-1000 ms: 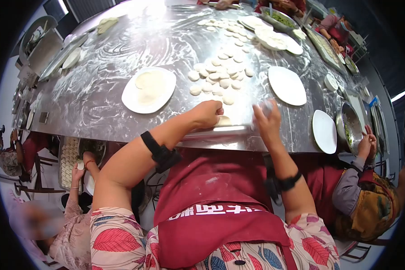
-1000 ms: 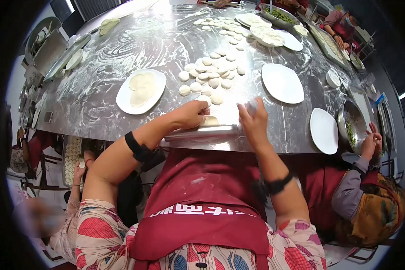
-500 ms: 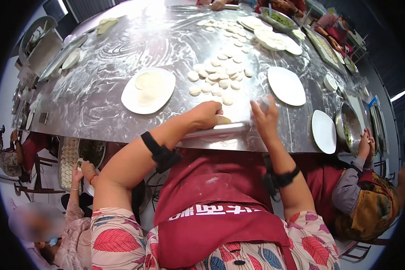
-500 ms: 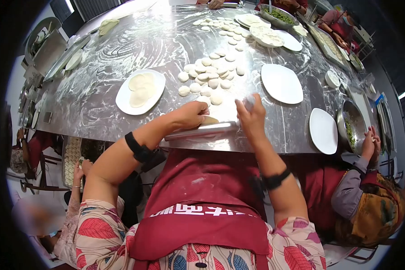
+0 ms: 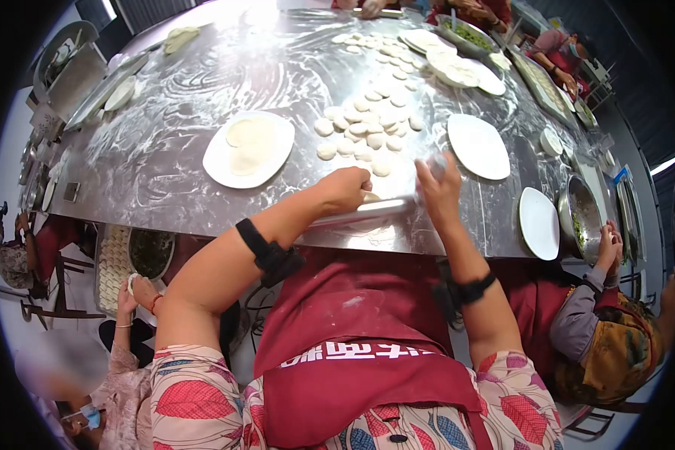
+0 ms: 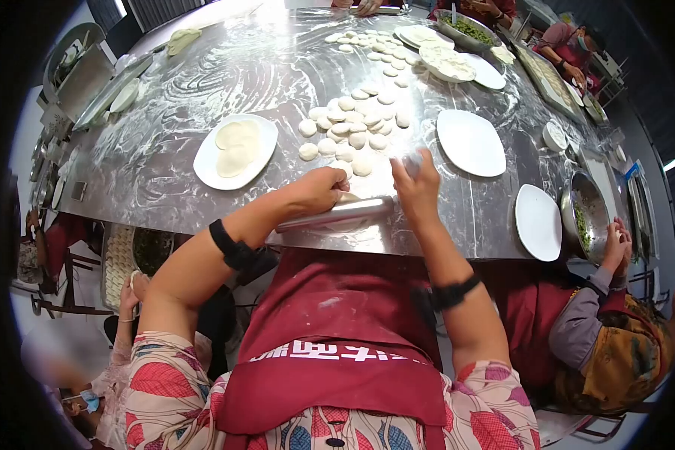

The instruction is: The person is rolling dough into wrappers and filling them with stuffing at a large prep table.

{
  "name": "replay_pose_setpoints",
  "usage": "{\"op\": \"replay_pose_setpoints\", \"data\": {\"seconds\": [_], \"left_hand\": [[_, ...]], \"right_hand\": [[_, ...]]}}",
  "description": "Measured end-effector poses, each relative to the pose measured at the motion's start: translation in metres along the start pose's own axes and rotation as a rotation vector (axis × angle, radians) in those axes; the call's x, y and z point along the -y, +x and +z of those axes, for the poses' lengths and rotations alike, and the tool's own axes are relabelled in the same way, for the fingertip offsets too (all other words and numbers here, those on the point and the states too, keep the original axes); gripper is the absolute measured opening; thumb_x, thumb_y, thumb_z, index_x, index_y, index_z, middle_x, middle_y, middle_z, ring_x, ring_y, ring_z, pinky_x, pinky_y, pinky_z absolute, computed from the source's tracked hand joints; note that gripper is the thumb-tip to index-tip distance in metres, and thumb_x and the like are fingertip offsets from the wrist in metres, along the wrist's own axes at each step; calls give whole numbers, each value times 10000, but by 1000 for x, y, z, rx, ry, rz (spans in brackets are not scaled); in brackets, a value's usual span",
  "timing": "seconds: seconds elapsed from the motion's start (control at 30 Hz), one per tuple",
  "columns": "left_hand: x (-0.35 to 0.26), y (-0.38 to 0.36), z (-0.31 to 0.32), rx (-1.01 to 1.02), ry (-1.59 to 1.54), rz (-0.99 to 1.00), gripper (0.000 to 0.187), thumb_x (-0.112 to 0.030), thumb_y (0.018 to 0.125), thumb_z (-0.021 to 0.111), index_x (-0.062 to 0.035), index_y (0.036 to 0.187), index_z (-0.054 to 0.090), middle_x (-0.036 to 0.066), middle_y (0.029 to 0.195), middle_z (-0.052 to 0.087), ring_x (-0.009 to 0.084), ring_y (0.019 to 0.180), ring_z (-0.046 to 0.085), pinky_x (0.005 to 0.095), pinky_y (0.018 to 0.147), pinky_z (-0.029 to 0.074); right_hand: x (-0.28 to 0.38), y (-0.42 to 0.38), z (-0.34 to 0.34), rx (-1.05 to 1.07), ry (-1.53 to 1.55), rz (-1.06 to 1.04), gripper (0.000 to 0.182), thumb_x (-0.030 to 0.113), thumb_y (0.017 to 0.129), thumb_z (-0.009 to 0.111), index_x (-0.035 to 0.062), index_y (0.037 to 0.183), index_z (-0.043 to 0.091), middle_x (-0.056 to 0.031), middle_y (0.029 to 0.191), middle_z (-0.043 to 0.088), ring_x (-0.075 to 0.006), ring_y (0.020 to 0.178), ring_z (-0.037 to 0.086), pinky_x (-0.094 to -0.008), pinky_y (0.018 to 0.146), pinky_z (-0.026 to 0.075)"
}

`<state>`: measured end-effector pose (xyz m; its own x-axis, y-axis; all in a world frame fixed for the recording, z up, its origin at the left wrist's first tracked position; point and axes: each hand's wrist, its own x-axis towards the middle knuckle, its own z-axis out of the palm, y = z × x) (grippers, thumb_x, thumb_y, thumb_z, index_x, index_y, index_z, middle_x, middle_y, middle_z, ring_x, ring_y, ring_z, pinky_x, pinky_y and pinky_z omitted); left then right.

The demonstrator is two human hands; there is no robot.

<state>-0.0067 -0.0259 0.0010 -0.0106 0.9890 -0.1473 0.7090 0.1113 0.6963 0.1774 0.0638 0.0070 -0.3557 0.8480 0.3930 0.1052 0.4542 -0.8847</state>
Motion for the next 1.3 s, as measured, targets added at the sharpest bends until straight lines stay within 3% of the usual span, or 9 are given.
{"op": "replay_pose_setpoints", "data": {"seconds": [0.23,0.33,0.5,0.77,0.93,1.0,1.1,1.2,1.3], "left_hand": [[7,-13,8,-90,55,108,254,-197,792,575,-1,950,608,221,850,623,345,810,609,399,729,462],[-3,-25,1,79,-156,34,209,-175,818,573,5,924,584,155,796,608,212,757,572,340,698,449],[26,-33,-53,-97,-264,49,189,-189,840,594,-7,895,597,15,758,571,87,710,510,268,625,429],[119,-55,-177,-549,287,-304,399,-266,723,712,40,957,608,185,902,640,242,804,617,330,688,488],[73,-16,-119,-290,-196,-180,172,-87,784,617,36,904,618,103,792,638,160,676,599,277,599,485],[65,6,-93,-267,168,-75,247,-182,769,653,11,922,631,139,791,655,228,711,632,341,638,492],[41,27,-68,-274,345,-343,297,-249,748,679,-15,923,623,174,866,642,319,838,618,398,725,477],[42,33,-45,-498,498,-275,351,-248,716,699,-23,964,595,170,868,620,314,851,607,392,717,471],[38,29,-52,-343,237,-250,416,-250,679,720,-19,988,565,164,853,604,313,835,598,385,708,465]], "right_hand": [[-1,-24,-17,-2,15,77,172,75,830,643,36,870,481,-16,614,541,-92,516,522,-237,459,415],[2,-52,-27,3,96,93,151,62,846,629,60,857,478,-8,625,535,-78,520,521,-225,461,414],[3,-53,-27,18,76,46,137,61,865,611,64,867,474,-12,615,524,-75,514,521,-221,461,421],[1,-53,-25,1,194,65,164,64,856,629,72,829,467,6,620,510,-60,521,496,-212,465,395],[3,-49,-24,-10,131,48,166,56,849,633,70,827,470,9,618,507,-57,524,498,-212,465,397],[0,-47,-23,-15,117,38,166,59,847,637,69,831,471,9,619,510,-58,524,500,-213,466,400],[-3,-47,-24,-5,135,27,165,59,845,639,69,835,474,9,618,512,-59,525,503,-213,470,403],[1,-49,-25,-7,139,59,165,63,845,641,70,839,476,6,622,521,-61,527,508,-212,474,407],[8,-52,-26,2,152,54,169,69,845,645,70,842,476,0,623,529,-61,529,512,-211,475,409]]}}
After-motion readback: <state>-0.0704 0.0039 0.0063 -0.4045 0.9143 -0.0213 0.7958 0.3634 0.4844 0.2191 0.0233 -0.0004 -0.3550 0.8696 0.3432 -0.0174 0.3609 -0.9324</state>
